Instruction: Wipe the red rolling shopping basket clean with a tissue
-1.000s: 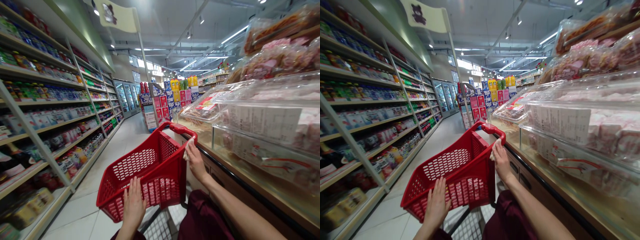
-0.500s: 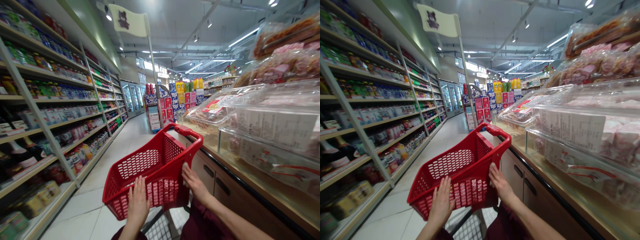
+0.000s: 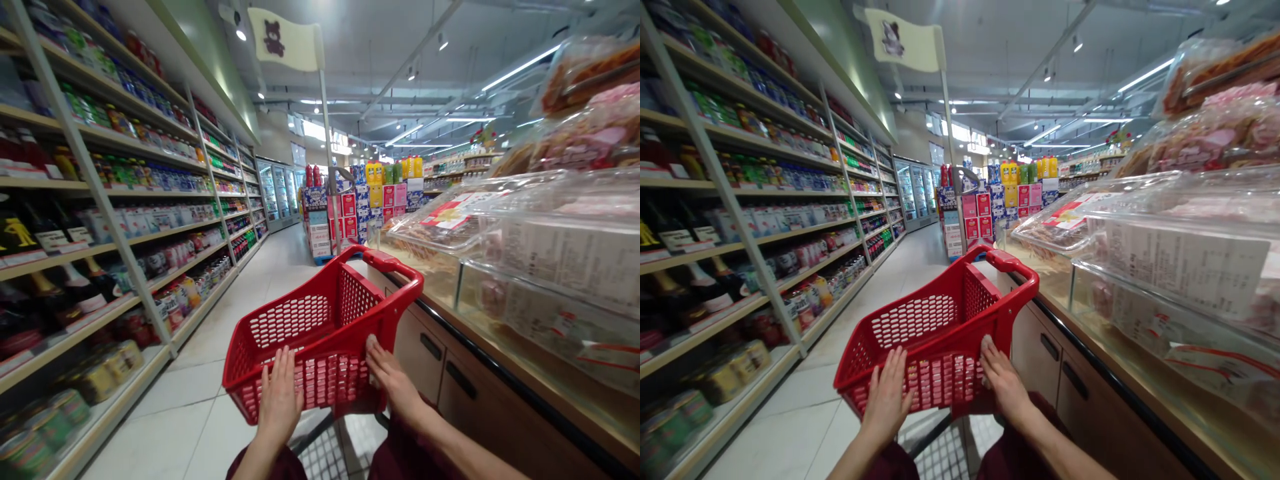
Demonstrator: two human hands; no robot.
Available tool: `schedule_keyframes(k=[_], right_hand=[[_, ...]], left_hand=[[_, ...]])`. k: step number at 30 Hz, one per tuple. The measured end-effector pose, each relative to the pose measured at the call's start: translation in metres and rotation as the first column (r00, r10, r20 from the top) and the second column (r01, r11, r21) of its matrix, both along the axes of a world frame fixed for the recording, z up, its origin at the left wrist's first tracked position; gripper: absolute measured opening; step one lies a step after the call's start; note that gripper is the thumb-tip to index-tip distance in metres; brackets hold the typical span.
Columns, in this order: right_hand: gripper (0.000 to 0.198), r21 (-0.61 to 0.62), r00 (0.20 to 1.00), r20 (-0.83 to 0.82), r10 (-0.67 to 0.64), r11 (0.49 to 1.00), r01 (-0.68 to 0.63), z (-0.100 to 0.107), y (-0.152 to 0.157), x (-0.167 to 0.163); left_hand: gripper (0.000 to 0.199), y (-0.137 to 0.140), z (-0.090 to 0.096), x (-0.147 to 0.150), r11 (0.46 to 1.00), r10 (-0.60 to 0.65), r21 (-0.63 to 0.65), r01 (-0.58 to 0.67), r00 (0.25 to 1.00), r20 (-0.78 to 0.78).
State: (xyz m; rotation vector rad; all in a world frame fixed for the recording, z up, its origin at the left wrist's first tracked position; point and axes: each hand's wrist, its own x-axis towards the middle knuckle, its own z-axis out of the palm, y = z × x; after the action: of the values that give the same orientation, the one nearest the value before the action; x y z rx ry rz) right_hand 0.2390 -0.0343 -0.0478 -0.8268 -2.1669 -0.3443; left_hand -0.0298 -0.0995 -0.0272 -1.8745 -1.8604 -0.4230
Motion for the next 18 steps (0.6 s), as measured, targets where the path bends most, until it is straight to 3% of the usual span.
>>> schedule_keyframes(k=[4, 6, 9, 11, 16, 18], right_hand=[[0.043, 0.065, 0.997, -0.075, 0.022, 0.998, -0.017, 0.029, 0.003, -0.024], [0.042, 0.056, 0.998, -0.03, 0.047, 0.997, -0.046, 0.026, 0.005, -0.033], [0.038, 0.008, 0.99, 0.094, 0.102, 0.995, -0.103, 0.001, -0.001, -0.042], [0.038, -0.008, 0.985, 0.116, 0.125, 0.992, -0.125, -0.006, -0.008, -0.054], [0.038, 0.034, 0.975, 0.076, 0.21, 0.976, -0.213, 0.017, -0.013, -0.103], [0.037, 0.037, 0.961, 0.11, 0.254, 0.965, -0.259, 0.011, -0.012, -0.115]], left_hand=[[0.059, -0.006, 0.004, -0.014, 0.994, 0.106, -0.031, -0.105, 0.994, 0.035], [0.06, -0.009, 0.005, -0.019, 0.996, 0.076, -0.059, -0.074, 0.996, 0.04], [0.061, -0.014, 0.006, -0.025, 0.996, 0.035, -0.086, -0.031, 0.998, 0.045], [0.061, -0.017, 0.007, -0.03, 0.994, 0.07, -0.087, -0.065, 0.996, 0.056], [0.059, -0.026, 0.007, -0.039, 0.988, 0.135, -0.082, -0.129, 0.987, 0.085], [0.06, -0.03, 0.007, -0.044, 0.991, 0.096, -0.104, -0.087, 0.991, 0.092]])
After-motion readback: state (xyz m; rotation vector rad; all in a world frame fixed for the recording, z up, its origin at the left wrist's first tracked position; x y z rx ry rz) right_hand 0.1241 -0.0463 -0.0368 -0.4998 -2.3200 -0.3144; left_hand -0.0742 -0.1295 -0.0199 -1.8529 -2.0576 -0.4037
